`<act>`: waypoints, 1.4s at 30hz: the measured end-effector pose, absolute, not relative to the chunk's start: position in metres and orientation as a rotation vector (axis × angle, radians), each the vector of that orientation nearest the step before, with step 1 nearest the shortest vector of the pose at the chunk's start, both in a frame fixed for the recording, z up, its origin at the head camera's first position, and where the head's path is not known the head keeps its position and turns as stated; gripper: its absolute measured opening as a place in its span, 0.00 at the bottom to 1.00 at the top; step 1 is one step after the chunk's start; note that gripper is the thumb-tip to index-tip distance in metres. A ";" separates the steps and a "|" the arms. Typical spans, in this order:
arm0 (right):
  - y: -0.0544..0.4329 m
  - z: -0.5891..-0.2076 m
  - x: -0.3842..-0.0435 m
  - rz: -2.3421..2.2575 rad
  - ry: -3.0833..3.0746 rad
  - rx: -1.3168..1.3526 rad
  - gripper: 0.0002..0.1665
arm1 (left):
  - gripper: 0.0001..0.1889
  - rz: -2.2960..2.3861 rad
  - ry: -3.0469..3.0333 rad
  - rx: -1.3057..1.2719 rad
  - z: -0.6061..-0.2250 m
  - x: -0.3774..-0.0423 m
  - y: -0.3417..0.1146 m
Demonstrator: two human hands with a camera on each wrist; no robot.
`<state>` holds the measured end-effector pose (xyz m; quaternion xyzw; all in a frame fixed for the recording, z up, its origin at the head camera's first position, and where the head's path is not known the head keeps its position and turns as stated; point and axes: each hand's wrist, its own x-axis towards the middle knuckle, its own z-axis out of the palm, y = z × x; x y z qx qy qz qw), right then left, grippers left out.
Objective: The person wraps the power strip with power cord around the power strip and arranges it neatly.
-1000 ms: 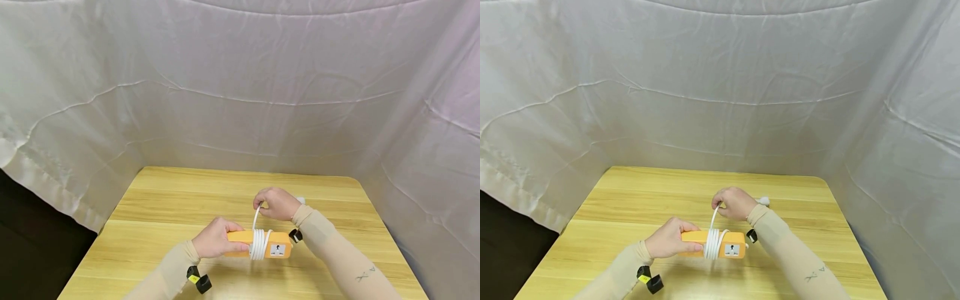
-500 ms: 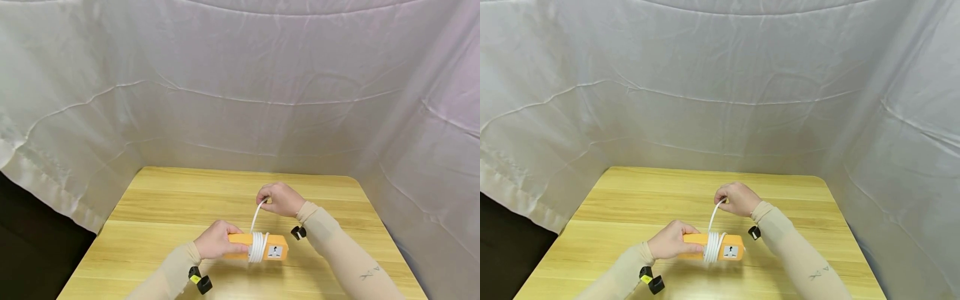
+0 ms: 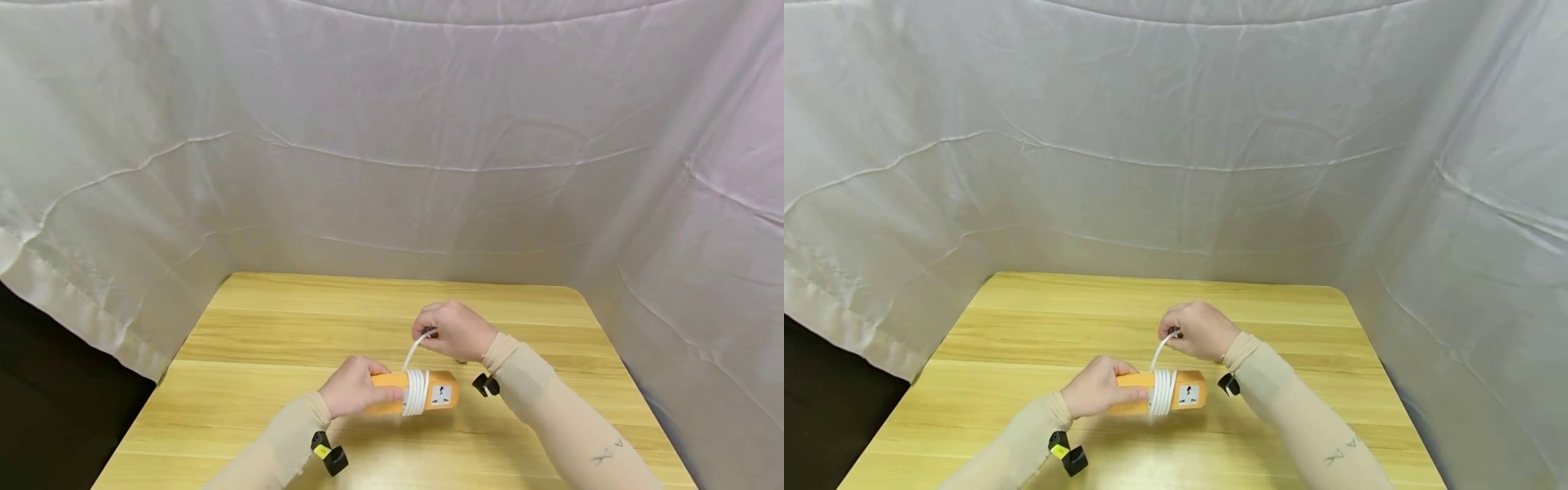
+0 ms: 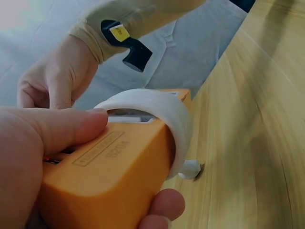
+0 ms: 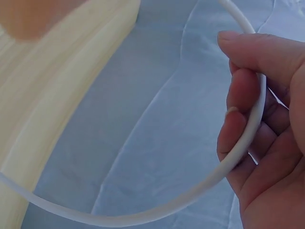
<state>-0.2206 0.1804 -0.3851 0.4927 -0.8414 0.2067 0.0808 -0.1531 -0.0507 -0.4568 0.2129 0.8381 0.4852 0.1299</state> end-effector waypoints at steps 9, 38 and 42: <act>0.178 -0.378 -0.210 0.562 -2.483 1.468 0.08 | 0.16 1.490 2.448 0.505 -0.457 -0.155 -0.048; 0.162 -0.387 -0.179 0.690 -2.447 1.249 0.05 | 0.22 1.620 2.658 0.373 -0.447 -0.161 -0.054; 0.160 -0.390 -0.173 0.743 -2.444 1.203 0.06 | 0.22 1.646 2.664 0.352 -0.446 -0.160 -0.055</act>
